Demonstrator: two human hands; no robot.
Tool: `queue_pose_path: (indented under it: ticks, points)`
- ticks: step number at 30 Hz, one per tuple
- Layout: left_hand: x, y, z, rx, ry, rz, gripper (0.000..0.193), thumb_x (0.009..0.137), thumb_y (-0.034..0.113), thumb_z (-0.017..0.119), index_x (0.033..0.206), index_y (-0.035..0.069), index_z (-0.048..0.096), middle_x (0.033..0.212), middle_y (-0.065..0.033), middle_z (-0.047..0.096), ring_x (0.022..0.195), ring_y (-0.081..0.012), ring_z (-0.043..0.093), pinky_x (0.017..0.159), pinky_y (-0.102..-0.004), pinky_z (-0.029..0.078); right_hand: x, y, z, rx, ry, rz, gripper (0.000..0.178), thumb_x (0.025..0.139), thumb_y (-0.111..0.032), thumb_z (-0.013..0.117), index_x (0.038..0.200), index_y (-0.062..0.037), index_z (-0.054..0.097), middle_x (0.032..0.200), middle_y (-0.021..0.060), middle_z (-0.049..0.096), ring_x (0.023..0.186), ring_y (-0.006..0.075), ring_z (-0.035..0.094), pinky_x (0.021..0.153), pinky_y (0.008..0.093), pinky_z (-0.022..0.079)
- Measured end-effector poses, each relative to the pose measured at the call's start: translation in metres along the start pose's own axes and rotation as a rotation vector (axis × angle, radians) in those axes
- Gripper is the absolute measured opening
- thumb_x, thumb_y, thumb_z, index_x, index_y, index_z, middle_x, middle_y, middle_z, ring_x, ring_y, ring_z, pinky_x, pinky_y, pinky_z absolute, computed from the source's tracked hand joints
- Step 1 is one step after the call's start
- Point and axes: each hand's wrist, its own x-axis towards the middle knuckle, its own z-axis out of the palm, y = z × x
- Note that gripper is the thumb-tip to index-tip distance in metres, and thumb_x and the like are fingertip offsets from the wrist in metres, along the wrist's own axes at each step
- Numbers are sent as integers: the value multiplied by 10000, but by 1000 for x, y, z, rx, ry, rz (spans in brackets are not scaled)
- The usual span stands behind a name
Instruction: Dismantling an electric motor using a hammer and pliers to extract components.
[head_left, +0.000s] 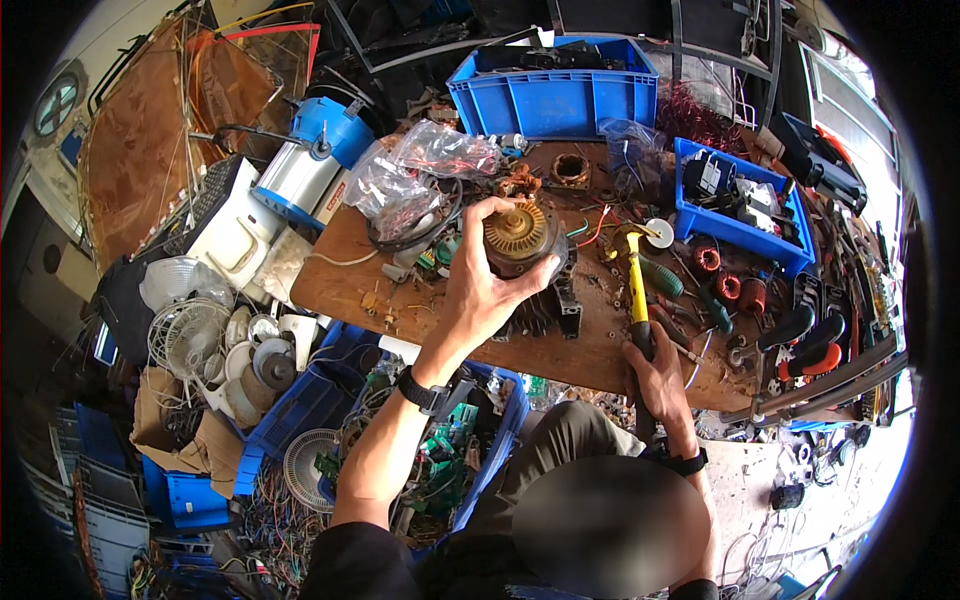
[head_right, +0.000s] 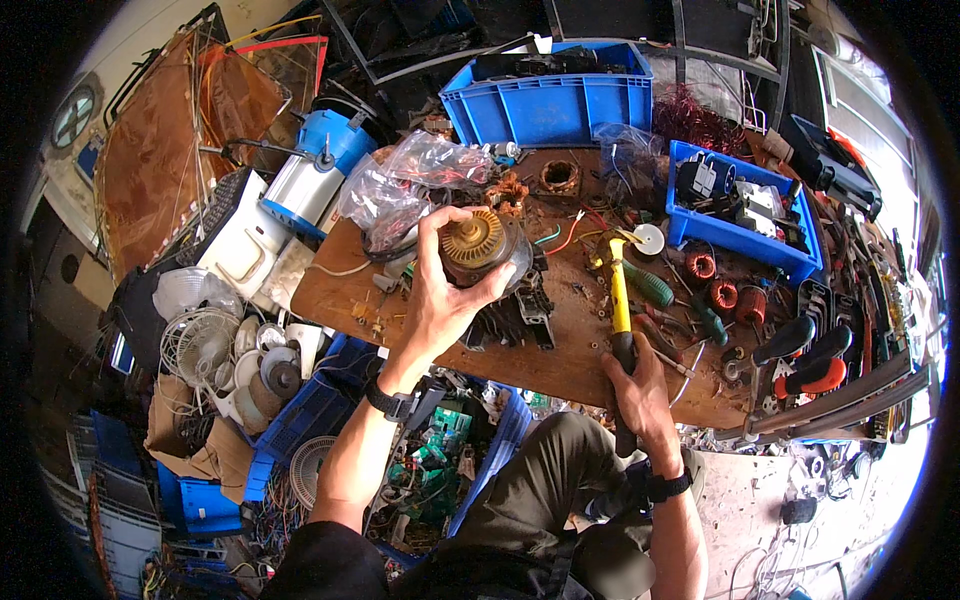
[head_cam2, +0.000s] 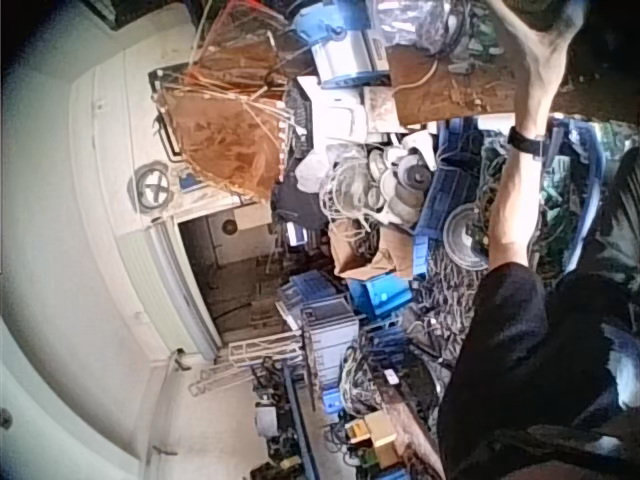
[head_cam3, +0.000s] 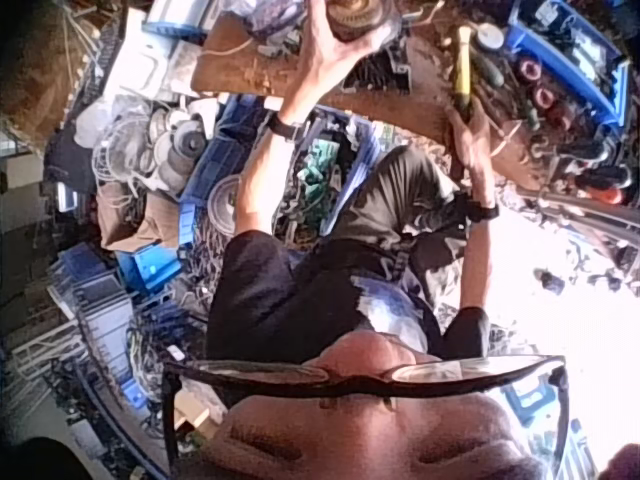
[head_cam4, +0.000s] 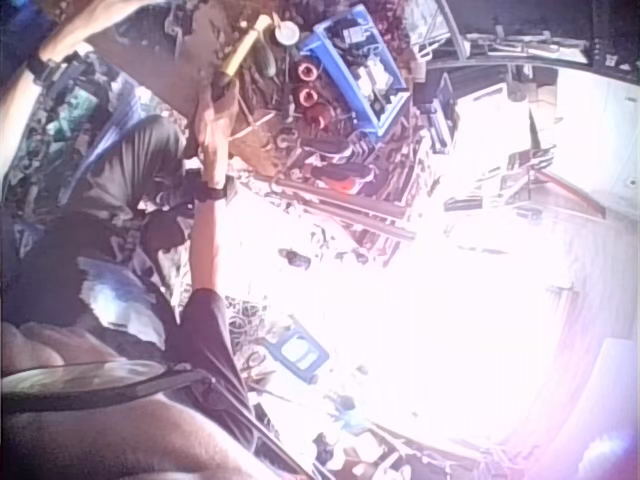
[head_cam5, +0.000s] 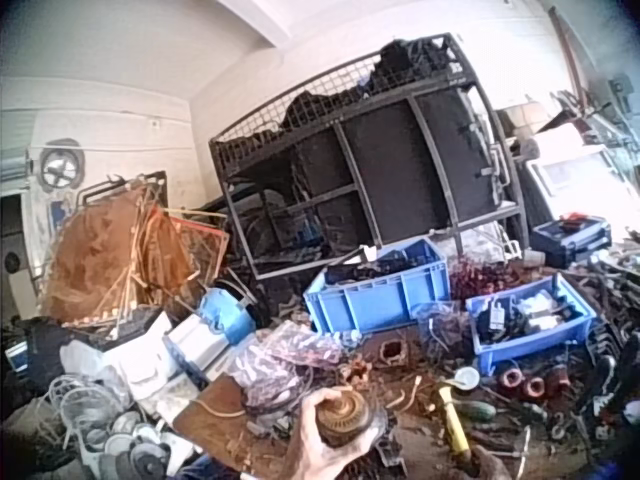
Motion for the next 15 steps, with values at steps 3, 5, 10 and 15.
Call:
queue_pose_path:
  ticks: [3, 5, 10, 15]
  points:
    - [0, 1, 0, -13, 4, -25, 660, 849, 162, 850, 1332, 61, 413, 1324, -159, 610, 1150, -249, 655, 989, -394, 539, 0, -2, 0, 13, -6, 1, 308, 982, -198, 657, 1181, -12, 516, 710, 18, 512, 459, 118, 501, 408, 274, 405]
    - [1, -1, 1, 30, 9, 17, 655, 846, 153, 851, 1329, 64, 417, 1326, -159, 609, 1153, -247, 655, 989, -392, 539, 0, 0, 0, -12, 1, -21, 294, 982, -197, 658, 1163, -12, 519, 709, 17, 512, 457, 118, 498, 408, 275, 402]
    - [0, 1, 0, -7, 9, -17, 655, 841, 154, 855, 1327, 66, 424, 1325, -157, 608, 1150, -248, 653, 990, -394, 537, -2, -8, -1, -20, -10, 33, 378, 969, -255, 663, 1200, 15, 533, 887, 107, 571, 714, 200, 532, 669, 331, 433]
    - [0, 0, 1, -4, 7, -20, 664, 838, 165, 860, 1332, 69, 427, 1321, -153, 600, 1155, -245, 643, 996, -393, 532, 1, 6, -3, 10, -1, 11, 237, 987, -190, 651, 1115, -40, 519, 709, 6, 501, 476, 110, 495, 420, 274, 408]
